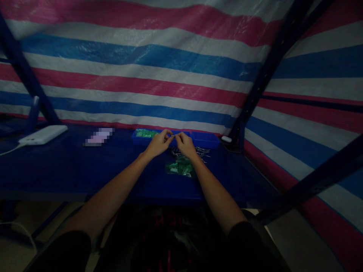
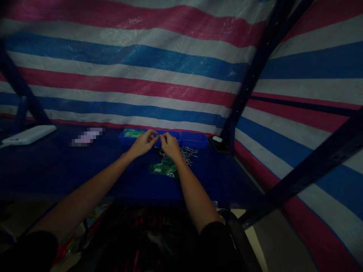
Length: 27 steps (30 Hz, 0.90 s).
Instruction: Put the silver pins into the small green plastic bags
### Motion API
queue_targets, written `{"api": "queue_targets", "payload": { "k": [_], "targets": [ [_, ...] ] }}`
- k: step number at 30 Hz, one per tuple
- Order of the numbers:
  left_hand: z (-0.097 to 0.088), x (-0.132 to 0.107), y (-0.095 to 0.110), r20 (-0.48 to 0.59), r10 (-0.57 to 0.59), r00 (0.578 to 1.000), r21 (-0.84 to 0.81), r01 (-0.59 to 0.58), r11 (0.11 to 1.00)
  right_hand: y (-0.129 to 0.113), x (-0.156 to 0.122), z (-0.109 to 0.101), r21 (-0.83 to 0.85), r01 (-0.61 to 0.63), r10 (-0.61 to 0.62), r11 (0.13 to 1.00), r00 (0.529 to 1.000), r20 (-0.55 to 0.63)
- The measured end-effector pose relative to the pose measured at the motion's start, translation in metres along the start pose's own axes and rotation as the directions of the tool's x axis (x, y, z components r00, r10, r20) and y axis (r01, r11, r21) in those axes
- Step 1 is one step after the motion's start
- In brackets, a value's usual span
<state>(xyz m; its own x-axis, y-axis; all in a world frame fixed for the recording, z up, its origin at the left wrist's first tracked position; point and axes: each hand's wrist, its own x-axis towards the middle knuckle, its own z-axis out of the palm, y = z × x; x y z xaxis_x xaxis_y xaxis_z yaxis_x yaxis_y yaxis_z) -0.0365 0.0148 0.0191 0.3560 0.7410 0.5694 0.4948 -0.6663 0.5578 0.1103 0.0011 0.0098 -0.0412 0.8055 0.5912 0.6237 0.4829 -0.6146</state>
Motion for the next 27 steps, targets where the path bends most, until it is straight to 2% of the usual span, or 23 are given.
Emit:
{"api": "queue_targets", "payload": {
  "k": [6, 11, 15, 18, 20, 23, 27],
  "targets": [
    [0.0, 0.0, -0.001, -0.011, -0.005, 1.0, 0.002, 0.005, 1.0, -0.002, -0.001, -0.001, 0.05, -0.003, 0.003, 0.999, 1.0, -0.007],
    [-0.002, -0.001, 0.003, -0.012, -0.017, 1.0, 0.04, 0.018, 0.999, -0.005, -0.002, -0.002, 0.08, 0.058, -0.058, 0.995, 0.998, 0.006],
    [-0.003, 0.001, 0.002, 0.024, -0.032, 0.999, 0.078, 0.03, 0.997, -0.004, -0.002, -0.001, 0.027, 0.07, -0.071, 0.997, 0.997, 0.034],
    [-0.001, 0.002, -0.005, 0.132, -0.053, 0.99, 0.115, 0.037, 0.993, 0.0, 0.0, 0.0, -0.035, 0.041, -0.041, 0.999, 0.999, -0.006],
    [0.003, 0.001, -0.01, 0.239, -0.098, 0.966, 0.208, 0.048, 0.977, 0.005, 0.001, -0.001, -0.08, -0.019, 0.014, 0.997, 0.998, -0.063],
    [0.007, -0.004, -0.014, 0.371, -0.204, 0.906, 0.422, 0.031, 0.906, 0.015, 0.004, -0.003, -0.15, -0.145, 0.121, 0.978, 0.98, -0.161],
    [0.008, -0.011, -0.01, 0.453, -0.327, 0.829, 0.547, 0.03, 0.836, 0.029, 0.007, -0.007, -0.196, -0.258, 0.206, 0.946, 0.946, -0.249]
  ]
}}
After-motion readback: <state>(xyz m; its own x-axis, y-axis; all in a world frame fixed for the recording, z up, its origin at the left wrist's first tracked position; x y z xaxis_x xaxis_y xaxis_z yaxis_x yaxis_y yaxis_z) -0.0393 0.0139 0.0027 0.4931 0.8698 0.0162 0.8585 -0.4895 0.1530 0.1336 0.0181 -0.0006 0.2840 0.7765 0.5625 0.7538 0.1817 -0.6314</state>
